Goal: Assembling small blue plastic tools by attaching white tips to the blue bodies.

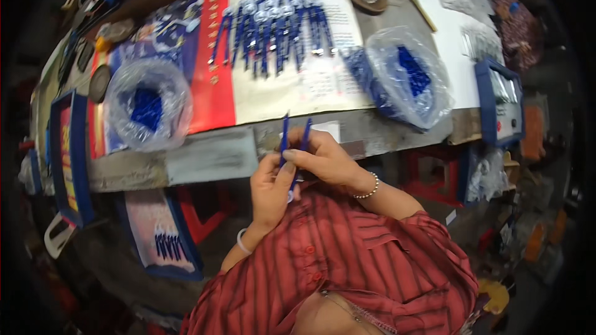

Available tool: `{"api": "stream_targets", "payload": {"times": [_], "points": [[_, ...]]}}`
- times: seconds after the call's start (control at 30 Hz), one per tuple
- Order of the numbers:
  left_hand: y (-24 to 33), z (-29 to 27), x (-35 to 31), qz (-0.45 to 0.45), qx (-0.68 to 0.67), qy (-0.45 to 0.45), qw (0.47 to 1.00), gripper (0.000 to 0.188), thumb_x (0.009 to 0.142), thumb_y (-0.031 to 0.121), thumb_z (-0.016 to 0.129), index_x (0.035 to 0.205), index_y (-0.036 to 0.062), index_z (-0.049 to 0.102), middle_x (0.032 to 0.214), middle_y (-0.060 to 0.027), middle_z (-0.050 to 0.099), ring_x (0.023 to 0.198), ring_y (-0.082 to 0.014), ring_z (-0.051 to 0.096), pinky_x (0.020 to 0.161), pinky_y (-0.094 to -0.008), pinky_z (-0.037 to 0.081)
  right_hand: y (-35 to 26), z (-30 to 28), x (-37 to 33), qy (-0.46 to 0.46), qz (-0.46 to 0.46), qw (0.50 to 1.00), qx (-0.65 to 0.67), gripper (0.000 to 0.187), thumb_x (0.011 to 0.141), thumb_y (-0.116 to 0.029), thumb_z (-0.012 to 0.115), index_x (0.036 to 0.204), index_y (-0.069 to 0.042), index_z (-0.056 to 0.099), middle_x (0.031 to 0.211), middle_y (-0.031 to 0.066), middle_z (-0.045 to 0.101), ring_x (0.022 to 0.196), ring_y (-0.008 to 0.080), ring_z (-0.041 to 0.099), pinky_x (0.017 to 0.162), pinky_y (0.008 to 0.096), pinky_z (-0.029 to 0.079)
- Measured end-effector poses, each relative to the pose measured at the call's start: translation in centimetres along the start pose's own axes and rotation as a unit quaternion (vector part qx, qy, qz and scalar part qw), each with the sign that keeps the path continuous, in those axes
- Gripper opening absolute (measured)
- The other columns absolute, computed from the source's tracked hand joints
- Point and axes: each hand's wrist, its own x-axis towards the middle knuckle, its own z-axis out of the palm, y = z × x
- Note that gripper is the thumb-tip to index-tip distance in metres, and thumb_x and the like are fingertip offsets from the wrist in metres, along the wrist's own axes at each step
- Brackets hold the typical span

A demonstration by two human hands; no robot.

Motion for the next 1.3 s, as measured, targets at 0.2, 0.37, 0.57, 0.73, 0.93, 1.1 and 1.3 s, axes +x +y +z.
{"api": "stream_targets", "payload": {"times": [0.2, 0.37, 0.57, 0.73, 0.93, 1.1, 1.3], "points": [[1.2, -0.6, 0.1, 0.007, -0.092, -0.06, 0.994, 0.017, 0.094, 0.01, 0.052, 0.108, 0.0027, 0.046, 0.082, -0.0118, 0.061, 0.054, -0.0095, 0.053, 0.047, -0.0202, 0.042, -6.0, -10.8, -4.5, 0.36, -0.232, 0.869, -0.248, 0.016, 0.088, -0.007, 0.058, 0.102, 0.0, 0.059, 0.085, 0.0008, 0.058, 0.073, 0.0067, 0.052, 0.065, 0.0208, 0.043], [1.2, 0.5, 0.9, -0.002, -0.076, -0.081, 0.994, 0.02, 0.094, 0.01, 0.051, 0.112, 0.0031, 0.044, 0.083, -0.012, 0.06, 0.055, -0.0095, 0.052, 0.049, -0.02, 0.043, -6.7, -18.4, -5.8, 0.374, -0.144, 0.675, -0.619, 0.015, 0.08, -0.007, 0.063, 0.091, 0.003, 0.06, 0.079, 0.012, 0.062, 0.066, 0.0206, 0.058, 0.061, 0.0304, 0.045], [0.6, 1.2, 0.5, -0.015, -0.052, -0.087, 0.995, 0.022, 0.094, 0.011, 0.051, 0.113, 0.0033, 0.045, 0.08, -0.0104, 0.06, 0.053, -0.0086, 0.051, 0.048, -0.0193, 0.041, -7.2, -19.8, -5.0, 0.353, -0.031, 0.664, -0.658, 0.012, 0.074, -0.007, 0.061, 0.081, 0.003, 0.058, 0.074, 0.0172, 0.06, 0.068, 0.0295, 0.059, 0.063, 0.0356, 0.046], [0.8, 1.2, 0.4, -0.02, -0.028, -0.08, 0.996, 0.022, 0.094, 0.014, 0.05, 0.112, 0.0044, 0.044, 0.079, -0.0095, 0.058, 0.052, -0.0094, 0.048, 0.048, -0.0193, 0.038, -7.6, -19.3, -5.8, 0.41, -0.103, 0.754, -0.502, 0.01, 0.077, -0.006, 0.063, 0.079, 0.003, 0.059, 0.065, 0.008, 0.057, 0.058, 0.015, 0.055, 0.055, 0.03, 0.045], [1.0, 1.5, 0.6, -0.035, -0.035, -0.069, 0.996, 0.021, 0.096, 0.015, 0.047, 0.113, 0.0041, 0.044, 0.079, -0.0093, 0.058, 0.052, -0.0094, 0.048, 0.048, -0.0196, 0.039, -9.2, -13.3, -6.2, 0.335, -0.168, 0.915, -0.15, 0.025, 0.081, -0.002, 0.064, 0.105, 0.002, 0.056, 0.076, 0.002, 0.055, 0.058, 0.006, 0.052, 0.051, 0.0183, 0.043], [0.6, 2.0, 1.0, -0.027, -0.035, -0.072, 0.996, 0.024, 0.098, 0.021, 0.042, 0.115, 0.0041, 0.044, 0.08, -0.01, 0.059, 0.051, -0.0093, 0.049, 0.046, -0.0194, 0.039, -6.5, -8.0, -4.5, 0.174, -0.079, 0.98, 0.06, 0.024, 0.084, -0.003, 0.062, 0.107, 0.0, 0.053, 0.08, 0.006, 0.058, 0.055, 0.0081, 0.055, 0.049, 0.0195, 0.046], [0.5, 1.1, 1.1, -0.008, -0.032, -0.061, 0.998, 0.032, 0.1, 0.03, 0.039, 0.117, 0.0036, 0.043, 0.083, -0.0098, 0.059, 0.053, -0.0084, 0.05, 0.047, -0.0184, 0.04, -3.4, -4.2, -1.8, 0.111, -0.031, 0.984, 0.139, 0.013, 0.088, -0.008, 0.059, 0.098, -0.002, 0.054, 0.08, 0.0084, 0.06, 0.055, 0.0089, 0.056, 0.05, 0.0194, 0.047]]}}
